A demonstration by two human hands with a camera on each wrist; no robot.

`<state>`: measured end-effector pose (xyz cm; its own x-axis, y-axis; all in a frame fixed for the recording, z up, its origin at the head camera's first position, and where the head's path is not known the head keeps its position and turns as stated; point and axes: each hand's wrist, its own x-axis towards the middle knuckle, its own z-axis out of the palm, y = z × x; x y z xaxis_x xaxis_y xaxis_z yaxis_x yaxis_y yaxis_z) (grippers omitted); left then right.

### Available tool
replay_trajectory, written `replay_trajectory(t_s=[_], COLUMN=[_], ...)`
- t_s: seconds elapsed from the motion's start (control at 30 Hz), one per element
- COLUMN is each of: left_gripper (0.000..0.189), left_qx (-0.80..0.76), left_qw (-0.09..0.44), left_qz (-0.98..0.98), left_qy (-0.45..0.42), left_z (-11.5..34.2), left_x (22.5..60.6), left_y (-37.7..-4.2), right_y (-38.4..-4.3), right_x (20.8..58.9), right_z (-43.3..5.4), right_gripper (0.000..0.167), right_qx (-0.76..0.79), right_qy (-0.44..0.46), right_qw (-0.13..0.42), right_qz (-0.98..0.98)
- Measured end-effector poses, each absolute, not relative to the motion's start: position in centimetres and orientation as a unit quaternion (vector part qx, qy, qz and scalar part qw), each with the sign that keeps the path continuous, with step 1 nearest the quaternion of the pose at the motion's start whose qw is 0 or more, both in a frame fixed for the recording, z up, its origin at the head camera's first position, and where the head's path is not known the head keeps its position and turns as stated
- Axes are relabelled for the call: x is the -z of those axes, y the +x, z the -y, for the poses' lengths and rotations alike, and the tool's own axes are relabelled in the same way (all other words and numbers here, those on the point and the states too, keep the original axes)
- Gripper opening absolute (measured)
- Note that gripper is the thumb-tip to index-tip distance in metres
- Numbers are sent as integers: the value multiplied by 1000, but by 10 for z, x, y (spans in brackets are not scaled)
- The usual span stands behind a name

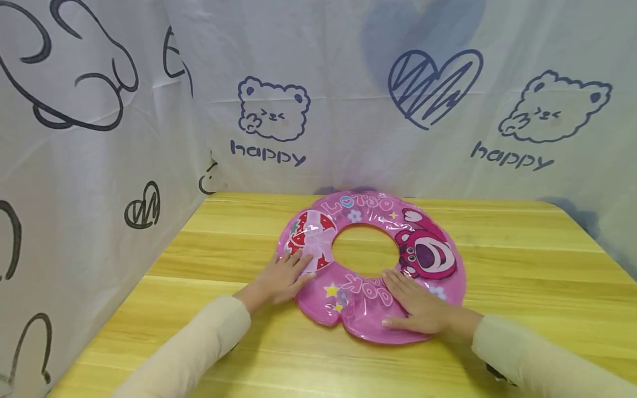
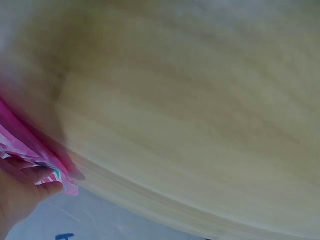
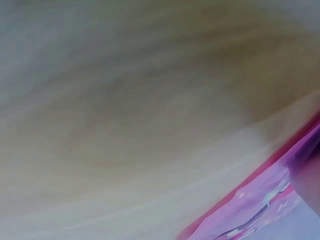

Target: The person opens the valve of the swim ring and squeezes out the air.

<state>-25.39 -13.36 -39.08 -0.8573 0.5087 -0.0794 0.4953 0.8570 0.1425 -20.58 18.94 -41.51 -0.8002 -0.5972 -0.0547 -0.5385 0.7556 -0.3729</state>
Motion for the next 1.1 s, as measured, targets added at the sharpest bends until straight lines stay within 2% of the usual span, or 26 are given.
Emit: replay_trajectory(t_s=[0.4, 0.7, 0.93, 1.1], left_gripper=[64, 63, 64, 64], left_qx=[-30, -27, -22, -1], left_qw=[49, 35, 37, 16], left_qz=[-963, -966, -968, -968], left_qy=[262, 255, 248, 251], left_z=[126, 119, 108, 103], left_x=[399, 399, 398, 396], left_y=[-241, -231, -218, -208], right_y=[-213, -218, -221, -216], right_x=[415, 416, 408, 401], right_z=[-208, -222, -231, -229], right_gripper=[95, 96, 98, 100], right_qx=[152, 138, 132, 158], right_qy=[-313, -317, -324, -329], right_qw=[91, 53, 55, 62], right_qz=[-933, -937, -935, -929])
